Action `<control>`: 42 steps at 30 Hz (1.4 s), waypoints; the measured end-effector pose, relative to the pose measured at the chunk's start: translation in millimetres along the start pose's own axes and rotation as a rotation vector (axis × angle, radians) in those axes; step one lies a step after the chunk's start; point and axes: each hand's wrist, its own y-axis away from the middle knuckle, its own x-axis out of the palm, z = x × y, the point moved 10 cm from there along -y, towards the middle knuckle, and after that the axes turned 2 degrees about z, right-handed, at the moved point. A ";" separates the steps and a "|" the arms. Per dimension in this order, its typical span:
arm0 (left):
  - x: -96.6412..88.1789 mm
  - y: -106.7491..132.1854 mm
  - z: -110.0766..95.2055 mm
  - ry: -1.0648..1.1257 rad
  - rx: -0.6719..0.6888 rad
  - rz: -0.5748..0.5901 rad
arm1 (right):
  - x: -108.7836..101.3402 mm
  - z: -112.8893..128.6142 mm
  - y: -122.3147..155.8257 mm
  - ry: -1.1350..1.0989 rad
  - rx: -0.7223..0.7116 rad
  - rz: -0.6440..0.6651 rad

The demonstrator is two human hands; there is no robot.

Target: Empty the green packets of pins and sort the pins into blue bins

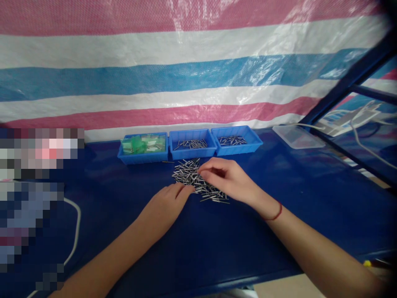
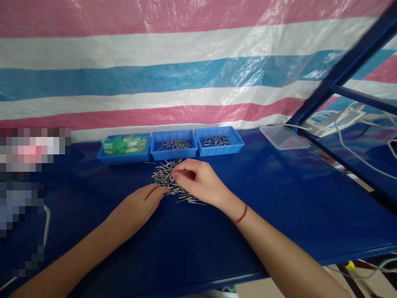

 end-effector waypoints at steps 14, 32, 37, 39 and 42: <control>-31.9 6.1 43.6 0.926 -0.335 -0.330 | 22.4 27.5 9.3 0.036 -0.183 0.087; -39.7 8.3 49.7 0.954 -0.402 -0.419 | 34.3 15.1 10.6 -0.095 -0.054 0.098; -41.8 8.1 51.1 0.971 -0.402 -0.445 | 33.6 18.2 10.7 -0.104 -0.084 0.103; -42.6 8.1 51.1 0.973 -0.405 -0.450 | 33.2 18.6 10.7 -0.105 -0.090 0.102; -40.5 8.9 52.3 1.006 -0.433 -0.447 | 32.3 18.7 10.8 -0.110 -0.088 0.093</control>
